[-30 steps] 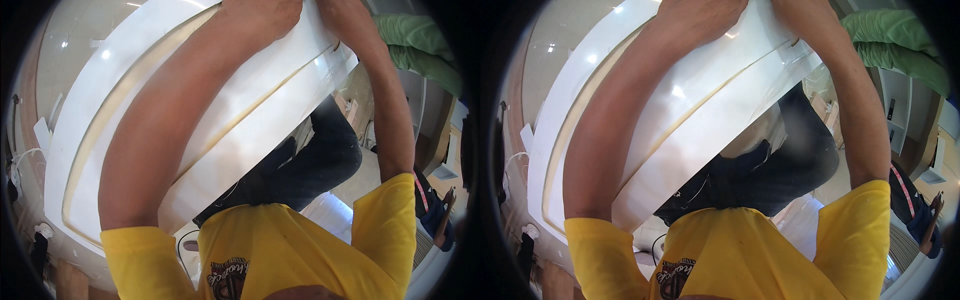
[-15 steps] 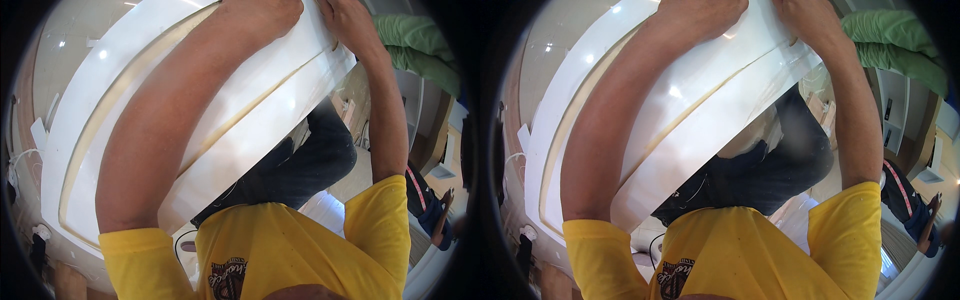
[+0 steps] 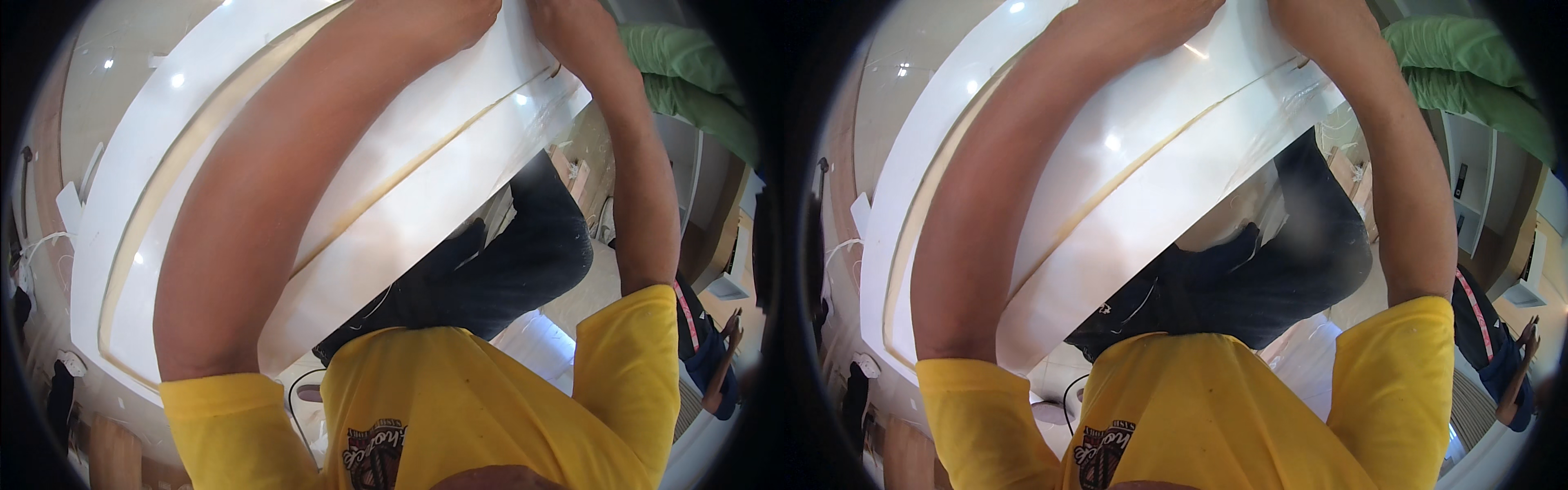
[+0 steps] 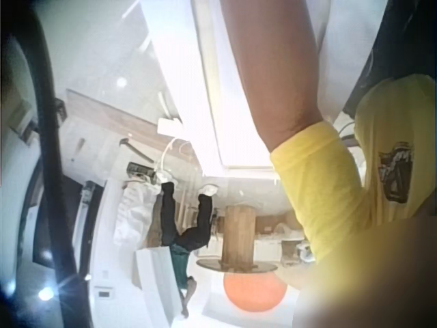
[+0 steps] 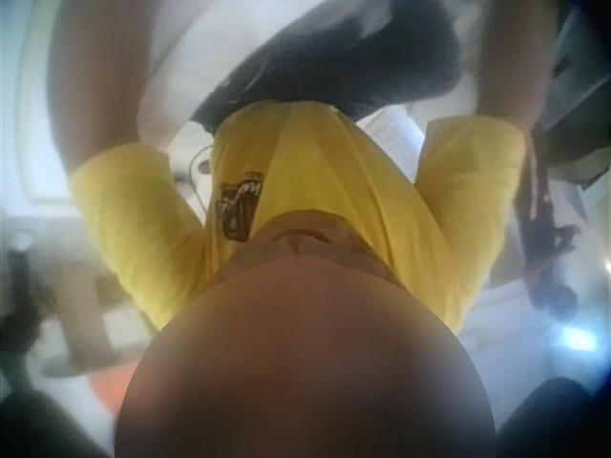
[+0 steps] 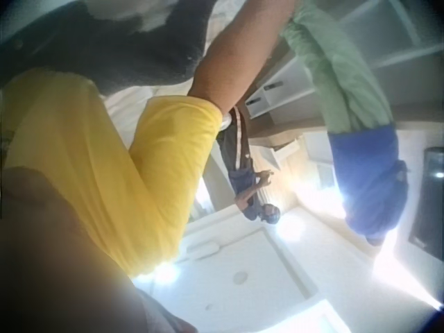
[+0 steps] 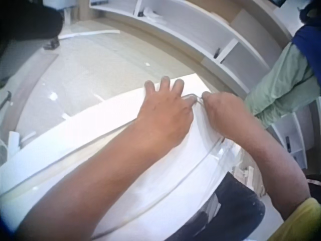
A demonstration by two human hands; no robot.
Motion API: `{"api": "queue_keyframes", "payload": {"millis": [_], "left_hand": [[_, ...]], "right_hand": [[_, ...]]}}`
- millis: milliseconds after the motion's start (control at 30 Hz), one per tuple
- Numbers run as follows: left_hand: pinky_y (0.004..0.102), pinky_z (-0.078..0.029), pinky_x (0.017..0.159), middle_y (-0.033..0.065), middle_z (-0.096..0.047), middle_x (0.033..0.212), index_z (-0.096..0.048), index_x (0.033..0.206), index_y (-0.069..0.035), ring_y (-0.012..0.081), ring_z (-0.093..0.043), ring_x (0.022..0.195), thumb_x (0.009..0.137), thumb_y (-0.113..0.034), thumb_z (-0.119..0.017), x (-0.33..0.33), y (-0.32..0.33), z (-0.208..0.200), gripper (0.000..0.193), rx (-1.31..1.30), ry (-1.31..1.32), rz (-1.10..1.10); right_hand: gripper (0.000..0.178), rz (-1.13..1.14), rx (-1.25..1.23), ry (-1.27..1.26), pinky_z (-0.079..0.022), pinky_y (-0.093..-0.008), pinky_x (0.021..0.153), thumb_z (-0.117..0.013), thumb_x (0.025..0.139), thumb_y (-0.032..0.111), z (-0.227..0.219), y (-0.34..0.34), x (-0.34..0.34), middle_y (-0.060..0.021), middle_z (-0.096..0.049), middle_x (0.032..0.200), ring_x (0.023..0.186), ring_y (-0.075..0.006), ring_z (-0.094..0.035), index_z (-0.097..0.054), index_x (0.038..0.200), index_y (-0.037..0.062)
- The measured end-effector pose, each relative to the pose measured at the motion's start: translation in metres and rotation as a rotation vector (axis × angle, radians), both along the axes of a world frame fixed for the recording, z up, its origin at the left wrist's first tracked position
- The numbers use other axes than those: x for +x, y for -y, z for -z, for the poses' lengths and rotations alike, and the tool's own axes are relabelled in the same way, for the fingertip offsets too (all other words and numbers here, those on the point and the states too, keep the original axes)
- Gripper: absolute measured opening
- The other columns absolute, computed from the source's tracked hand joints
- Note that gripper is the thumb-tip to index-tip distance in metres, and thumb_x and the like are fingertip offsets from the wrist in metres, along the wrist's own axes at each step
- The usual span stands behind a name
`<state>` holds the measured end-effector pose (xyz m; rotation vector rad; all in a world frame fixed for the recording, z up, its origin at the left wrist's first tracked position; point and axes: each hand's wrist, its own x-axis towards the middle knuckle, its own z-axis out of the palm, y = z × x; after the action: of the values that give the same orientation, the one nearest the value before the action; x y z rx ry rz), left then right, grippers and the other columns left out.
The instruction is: The person sits on the floor and uses a utility knife to trim excess material from the edges of white cabinet doors. They handle multiple doors, aligning them and carefully cutting along the contours to remove overhangs.
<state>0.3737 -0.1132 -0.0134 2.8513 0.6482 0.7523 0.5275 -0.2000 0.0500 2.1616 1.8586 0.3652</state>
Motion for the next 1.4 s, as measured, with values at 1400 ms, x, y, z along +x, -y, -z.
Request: {"api": "queue_keyframes", "payload": {"millis": [1400], "left_hand": [[0.0667,-0.036,0.110,0.0188,-0.062,0.129,-0.071,0.125,-0.002,0.0365,-0.052,0.133,0.098,-0.018,-0.053,0.013,0.007,-0.002,0.036,0.000,0.011,-0.004]], "right_hand": [[0.013,0.072,0.082,-0.063,-0.054,-0.0558,0.073,-0.053,0.091,0.006,-0.003,0.010,-0.004,-0.0284,-0.068,0.079,0.081,-0.0468,-0.070,-0.064,0.089,-0.0014]]}}
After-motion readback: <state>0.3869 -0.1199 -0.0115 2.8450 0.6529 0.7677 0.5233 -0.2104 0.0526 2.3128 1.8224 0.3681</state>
